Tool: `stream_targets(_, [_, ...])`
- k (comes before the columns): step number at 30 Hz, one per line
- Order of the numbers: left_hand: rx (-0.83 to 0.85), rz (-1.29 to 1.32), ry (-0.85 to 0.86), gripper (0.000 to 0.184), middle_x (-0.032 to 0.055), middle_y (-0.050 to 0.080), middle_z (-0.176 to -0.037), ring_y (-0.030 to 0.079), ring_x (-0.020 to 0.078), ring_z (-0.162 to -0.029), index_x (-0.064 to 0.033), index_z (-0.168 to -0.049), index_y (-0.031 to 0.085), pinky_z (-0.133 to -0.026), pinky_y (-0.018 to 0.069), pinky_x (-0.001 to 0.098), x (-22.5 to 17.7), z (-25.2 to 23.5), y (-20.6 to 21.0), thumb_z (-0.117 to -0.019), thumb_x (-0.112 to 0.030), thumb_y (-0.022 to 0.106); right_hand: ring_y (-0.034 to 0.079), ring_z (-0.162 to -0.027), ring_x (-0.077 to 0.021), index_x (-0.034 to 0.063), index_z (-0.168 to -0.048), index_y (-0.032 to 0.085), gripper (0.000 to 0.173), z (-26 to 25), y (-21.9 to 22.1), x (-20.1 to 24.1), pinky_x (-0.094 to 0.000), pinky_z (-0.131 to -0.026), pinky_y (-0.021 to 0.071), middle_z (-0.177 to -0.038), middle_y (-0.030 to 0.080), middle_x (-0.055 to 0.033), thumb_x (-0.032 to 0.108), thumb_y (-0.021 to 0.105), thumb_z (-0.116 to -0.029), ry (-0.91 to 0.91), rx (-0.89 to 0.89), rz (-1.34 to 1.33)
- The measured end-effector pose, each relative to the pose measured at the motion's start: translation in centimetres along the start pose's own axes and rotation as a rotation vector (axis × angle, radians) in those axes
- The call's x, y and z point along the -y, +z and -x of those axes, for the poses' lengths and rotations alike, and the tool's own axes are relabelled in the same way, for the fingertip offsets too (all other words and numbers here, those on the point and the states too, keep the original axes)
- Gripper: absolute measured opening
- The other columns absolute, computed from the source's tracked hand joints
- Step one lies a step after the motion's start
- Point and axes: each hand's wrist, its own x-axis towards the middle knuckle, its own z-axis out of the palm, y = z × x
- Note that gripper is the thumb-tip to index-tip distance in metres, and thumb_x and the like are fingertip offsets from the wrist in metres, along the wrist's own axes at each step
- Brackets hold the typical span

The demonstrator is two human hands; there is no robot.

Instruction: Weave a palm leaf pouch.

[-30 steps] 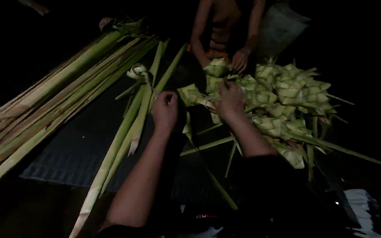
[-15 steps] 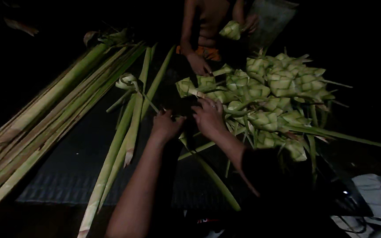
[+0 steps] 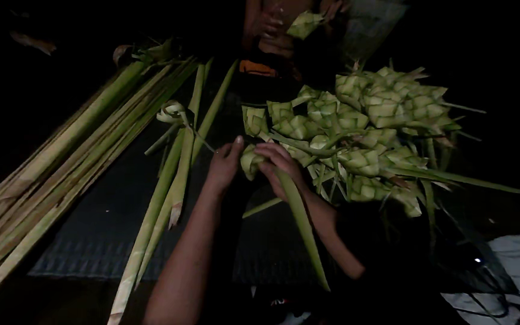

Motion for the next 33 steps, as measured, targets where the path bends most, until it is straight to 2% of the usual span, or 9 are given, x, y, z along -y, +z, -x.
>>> stream_targets(4, [-0.114,-0.052,0.362,0.066,0.0166,0.05,-0.149,0.046,0.0293,-0.138,-0.0109,-0.149,0.049,-0.112,0.0395,0.0532,1.0,-0.4,-0.3,-0.1037,-0.058,0.038,0.062,-0.122,-0.0205,0.0121,-0.145,0.055,0.042,-1.6,-2.2,3.9,-0.04,-0.101,0.0527,-0.139,0.061,-0.0111,0.034,0.046,-0.1096,0.386,-0.115,-0.195])
stream_targets(7, [-0.173,-0.072,0.537,0.09,0.014,0.048,-0.152,0.045,0.0257,-0.14,-0.0109,-0.156,0.037,-0.111,0.0408,0.0527,0.4,0.0,-0.6,-0.09,-0.069,0.057,0.059,-0.122,-0.0243,0.0138,-0.151,0.045,0.053,-4.6,-3.1,7.0,-0.045,-0.097,0.0522,-0.144,0.056,-0.0115,0.044,0.047,-0.1076,0.785,-0.111,-0.416])
stream_targets(10, [-0.172,-0.34,0.449,0.098,0.0138,0.049,-0.151,0.046,0.0326,-0.139,-0.0172,-0.161,0.028,-0.114,0.0268,0.0676,0.0,0.5,-0.6,-0.0843,-0.055,0.076,0.061,-0.116,-0.0309,0.0085,-0.149,0.045,0.054,-6.6,0.3,-0.9,-0.0512,-0.086,0.0562,-0.14,0.054,-0.0187,0.044,0.046,-0.1084,0.849,-0.034,-0.529])
stream_targets(14, [-0.194,-0.851,0.256,0.105,0.0239,0.051,-0.146,0.05,0.0455,-0.133,-0.0178,-0.162,0.026,-0.112,0.0109,0.0806,-1.1,0.7,0.7,-0.0794,-0.041,0.087,0.063,-0.084,-0.0162,0.0032,-0.139,0.055,0.053,-5.6,3.3,-2.8,-0.0342,-0.075,0.0557,-0.11,0.064,-0.0149,0.045,0.047,-0.1078,0.854,-0.05,-0.413])
stream_targets(18, [-0.044,-0.886,0.161,0.076,0.0303,0.044,-0.148,0.048,0.0531,-0.129,-0.0178,-0.152,0.045,-0.101,0.0413,0.07,-2.2,-0.1,1.2,-0.0852,-0.022,0.081,0.055,-0.07,-0.0035,0.0042,-0.131,0.061,0.031,-4.7,3.7,-2.3,-0.0191,-0.062,0.0488,-0.102,0.063,-0.0052,0.023,0.05,-0.1088,0.773,-0.178,-0.582])
stream_targets(21, [0.037,-0.897,0.166,0.062,0.0281,0.051,-0.14,0.053,0.0509,-0.125,-0.0162,-0.147,0.051,-0.092,0.0507,0.0653,-1.1,-1.2,0.5,-0.0905,-0.018,0.075,0.063,-0.095,-0.0096,0.0032,-0.128,0.067,0.027,-4.6,2.8,-3.7,-0.0244,-0.084,0.0531,-0.119,0.067,-0.0103,0.011,0.053,-0.1055,0.525,-0.189,-0.391])
stream_targets(24, [0.017,-0.871,0.129,0.059,0.0262,0.053,-0.139,0.052,0.0488,-0.126,-0.0227,-0.145,0.055,-0.096,0.0487,0.0647,0.1,-1.7,0.0,-0.0913,-0.027,0.078,0.062,-0.118,-0.0226,0.0136,-0.143,0.057,0.044,-7.0,-3.0,-2.5,-0.0404,-0.097,0.0539,-0.141,0.058,-0.0122,0.0,0.052,-0.1015,0.509,0.322,-0.127])
stream_targets(27, [0.051,-0.882,0.128,0.053,0.0292,0.053,-0.138,0.051,0.0509,-0.126,-0.0228,-0.14,0.06,-0.097,0.0465,0.0665,-0.4,-1.2,-0.3,-0.09,-0.029,0.079,0.068,-0.1,-0.0239,0.0134,-0.145,0.055,0.046,-11.7,-9.2,-2.3,-0.0427,-0.084,0.0569,-0.129,0.064,-0.0143,0.004,0.06,-0.1002,0.475,0.641,0.032])
stream_targets(33, [0.334,-0.972,0.161,0.057,0.0215,0.049,-0.147,0.046,0.0431,-0.136,-0.0236,-0.146,0.056,-0.107,0.0407,0.0615,-2.1,-0.3,0.5,-0.0945,-0.043,0.07,0.046,-0.134,-0.0524,0.0067,-0.14,0.059,0.046,-21.7,-10.8,-15.7,-0.0721,-0.103,0.0412,-0.144,0.048,-0.0322,0.007,0.066,-0.0946,0.538,0.435,0.747])
